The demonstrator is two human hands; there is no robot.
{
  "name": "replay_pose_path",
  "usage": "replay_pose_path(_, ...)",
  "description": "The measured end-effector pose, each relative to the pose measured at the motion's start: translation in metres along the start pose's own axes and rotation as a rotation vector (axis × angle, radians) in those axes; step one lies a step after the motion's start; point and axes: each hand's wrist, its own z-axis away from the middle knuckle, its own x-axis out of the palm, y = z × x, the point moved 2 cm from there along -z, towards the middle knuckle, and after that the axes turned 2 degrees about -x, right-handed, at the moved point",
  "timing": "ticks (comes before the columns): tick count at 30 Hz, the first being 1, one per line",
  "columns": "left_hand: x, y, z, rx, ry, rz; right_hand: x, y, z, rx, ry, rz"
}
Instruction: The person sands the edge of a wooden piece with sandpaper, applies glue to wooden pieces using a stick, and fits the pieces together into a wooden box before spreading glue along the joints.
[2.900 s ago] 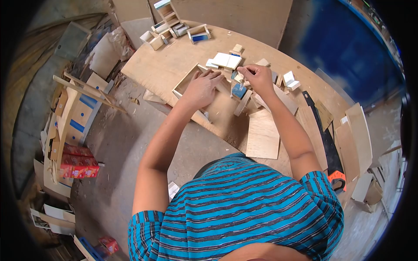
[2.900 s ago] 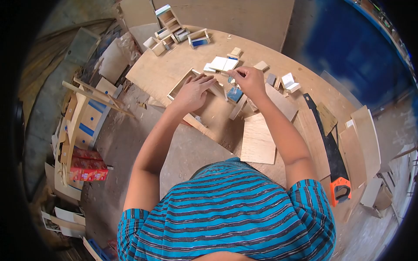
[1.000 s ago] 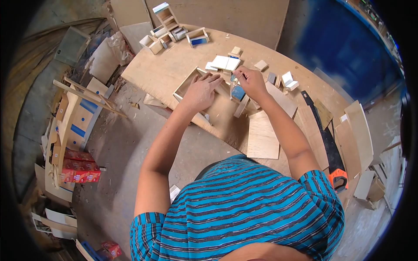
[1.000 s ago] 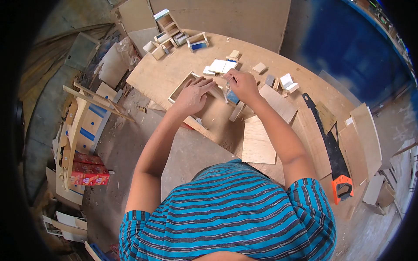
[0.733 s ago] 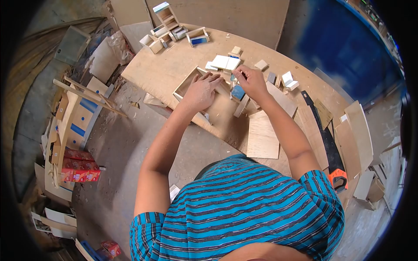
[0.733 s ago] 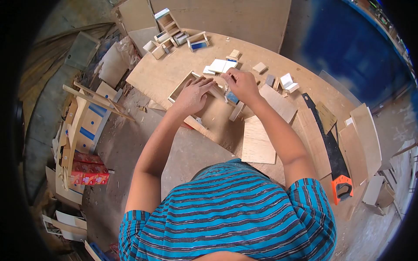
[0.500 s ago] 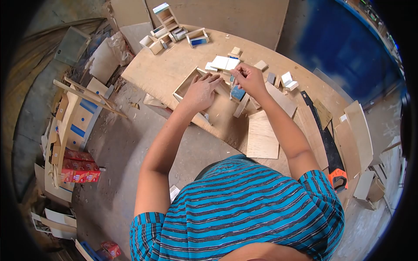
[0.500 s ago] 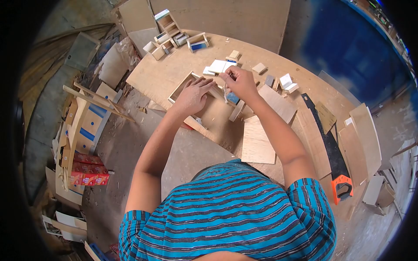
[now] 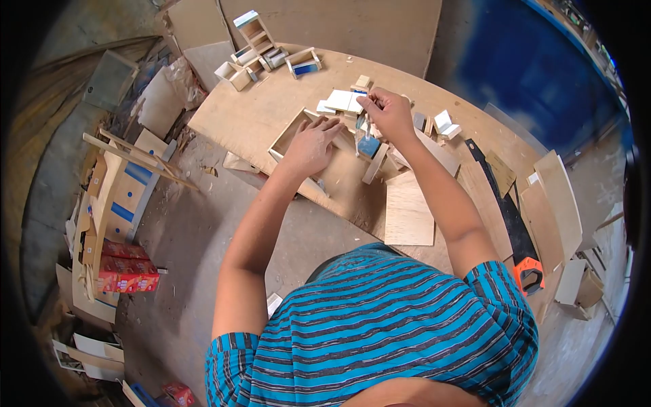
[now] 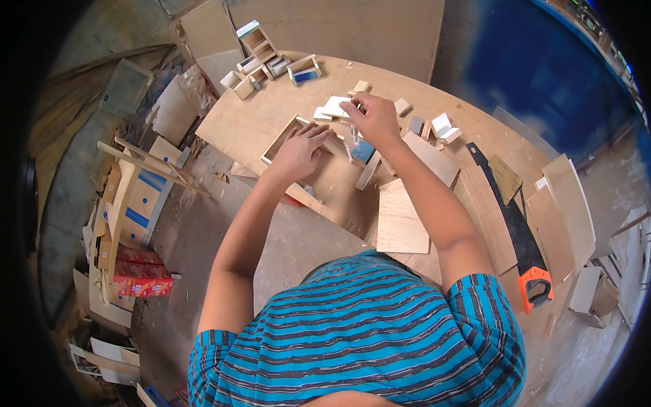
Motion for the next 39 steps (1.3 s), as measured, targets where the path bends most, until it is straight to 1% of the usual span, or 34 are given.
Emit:
replay_pose_path(1,0.0,0.0,0.0,-0.003,0.0,0.0,-0.001,0.003,0.001,-0.015,0.011,0.067)
replay_pose_path(7,0.0,-0.001,0.001,-0.006,0.0,0.001,0.006,0.021,0.011,0.014,0.102,0.112)
replay_pose_path(10,-0.001,0.001,0.001,-0.009,-0.002,0.007,0.014,0.03,0.013,0.05,0.097,0.1)
replay_pose_path(13,-0.001,0.001,0.001,-0.008,-0.004,0.008,0.022,0.041,0.015,0.034,0.12,0.179)
replay_pose_path(16,-0.001,0.001,0.001,-0.008,-0.002,0.011,0.026,0.045,0.014,0.063,0.123,0.21)
replay_pose_path(19,0.0,0.0,0.001,0.0,0.003,0.014,0.027,0.044,0.013,0.094,0.123,0.214)
replay_pose_path(22,0.0,-0.001,0.002,0.005,0.008,0.012,0.03,0.05,0.012,0.08,0.153,0.178)
replay_pose_path(25,0.0,-0.001,0.002,0.006,0.006,0.015,0.031,0.051,0.013,0.101,0.135,0.103)
replay_pose_path(28,-0.001,0.0,0.002,0.003,-0.002,0.016,0.034,0.051,0.014,0.174,0.082,0.027)
replay_pose_path(31,0.002,-0.002,0.001,0.006,0.001,0.008,0.038,0.052,0.015,0.145,0.055,-0.028)
replay_pose_path(39,0.004,-0.004,0.0,0.011,0.001,-0.001,0.033,0.036,0.017,0.053,-0.046,0.049)
